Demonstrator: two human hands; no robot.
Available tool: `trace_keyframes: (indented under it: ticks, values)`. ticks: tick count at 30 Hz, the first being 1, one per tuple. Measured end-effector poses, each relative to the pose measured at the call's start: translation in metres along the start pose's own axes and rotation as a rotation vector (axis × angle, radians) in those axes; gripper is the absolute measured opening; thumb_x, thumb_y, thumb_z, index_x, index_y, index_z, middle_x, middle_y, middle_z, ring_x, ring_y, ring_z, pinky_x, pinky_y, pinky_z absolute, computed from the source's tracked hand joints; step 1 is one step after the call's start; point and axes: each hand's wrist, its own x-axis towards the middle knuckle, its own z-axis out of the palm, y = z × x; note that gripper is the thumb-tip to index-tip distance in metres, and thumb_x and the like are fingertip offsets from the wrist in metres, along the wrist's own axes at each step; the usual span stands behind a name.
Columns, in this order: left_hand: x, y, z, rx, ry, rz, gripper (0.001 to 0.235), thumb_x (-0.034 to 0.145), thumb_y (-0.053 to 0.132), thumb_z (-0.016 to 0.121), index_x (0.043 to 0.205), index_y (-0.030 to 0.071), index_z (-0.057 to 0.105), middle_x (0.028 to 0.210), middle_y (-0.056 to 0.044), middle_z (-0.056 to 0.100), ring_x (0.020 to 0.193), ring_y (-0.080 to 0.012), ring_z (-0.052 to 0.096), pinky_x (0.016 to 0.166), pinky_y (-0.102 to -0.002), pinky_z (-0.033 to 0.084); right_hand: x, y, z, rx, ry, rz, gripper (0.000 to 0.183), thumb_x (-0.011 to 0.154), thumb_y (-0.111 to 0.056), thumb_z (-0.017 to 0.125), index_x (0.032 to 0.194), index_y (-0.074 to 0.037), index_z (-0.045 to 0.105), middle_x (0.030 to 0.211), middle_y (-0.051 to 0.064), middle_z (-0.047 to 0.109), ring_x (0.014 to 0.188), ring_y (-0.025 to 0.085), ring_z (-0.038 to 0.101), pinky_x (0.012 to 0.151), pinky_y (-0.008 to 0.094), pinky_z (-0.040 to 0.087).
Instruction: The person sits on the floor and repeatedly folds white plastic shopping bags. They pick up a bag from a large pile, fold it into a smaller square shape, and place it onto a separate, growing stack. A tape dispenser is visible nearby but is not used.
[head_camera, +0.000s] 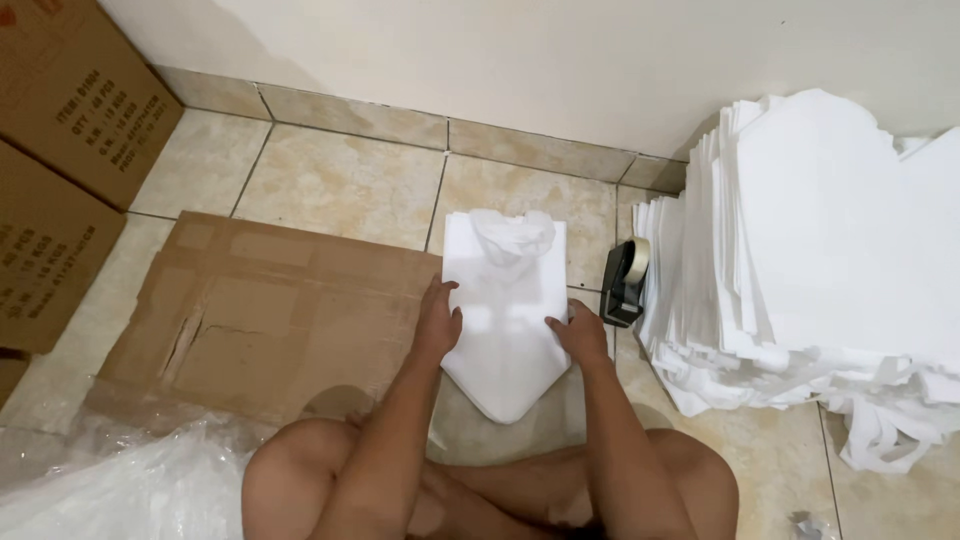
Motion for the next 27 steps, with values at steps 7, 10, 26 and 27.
trace_keyframes:
  ticks: [7, 10, 26, 27]
  values:
    - [-0.009, -0.007, 0.016, 0.038, 0.003, -0.077, 0.052, 0.08, -0.002, 0.059, 0.13, -0.006, 0.045, 0.135, -0.038, 0.036, 0.134, -0.0465, 0.034, 0.106, -0.051, 0.037, -0.016, 0.013, 0.006, 0.047, -0.03, -0.095, 0.055, 0.073, -0.014, 0.076, 0.118, 0.013, 0.06, 0.096, 0.037, 0.064, 0.092, 0.049, 0.064, 0.072, 0.055, 0.055]
    - [-0.01, -0.005, 0.013, 0.06, 0.01, -0.064, 0.051, 0.081, 0.0, 0.06, 0.129, -0.005, 0.044, 0.135, -0.036, 0.036, 0.134, -0.0453, 0.034, 0.107, -0.05, 0.037, -0.022, 0.006, 0.006, 0.018, -0.024, -0.172, 0.053, 0.073, -0.011, 0.074, 0.116, 0.015, 0.058, 0.097, 0.039, 0.063, 0.092, 0.052, 0.063, 0.072, 0.056, 0.055]
    - [-0.025, 0.195, 0.077, -0.257, -0.214, 0.493, 0.017, 0.09, 0.006, 0.055, 0.106, 0.007, 0.055, 0.109, -0.008, 0.051, 0.117, -0.0315, 0.053, 0.096, -0.044, 0.046, -0.125, -0.076, -0.185, -0.111, 0.113, -0.155, 0.032, 0.088, -0.012, 0.061, 0.117, -0.001, 0.063, 0.098, 0.022, 0.067, 0.086, 0.035, 0.069, 0.071, 0.042, 0.057]
    - [-0.026, 0.207, 0.087, -0.255, -0.247, 0.573, 0.018, 0.091, 0.004, 0.054, 0.108, 0.007, 0.054, 0.11, -0.008, 0.05, 0.116, -0.0318, 0.053, 0.096, -0.043, 0.046, -0.126, -0.065, -0.196, -0.167, 0.247, -0.194, 0.027, 0.087, -0.015, 0.064, 0.112, -0.005, 0.066, 0.092, 0.016, 0.068, 0.08, 0.029, 0.068, 0.068, 0.039, 0.056]
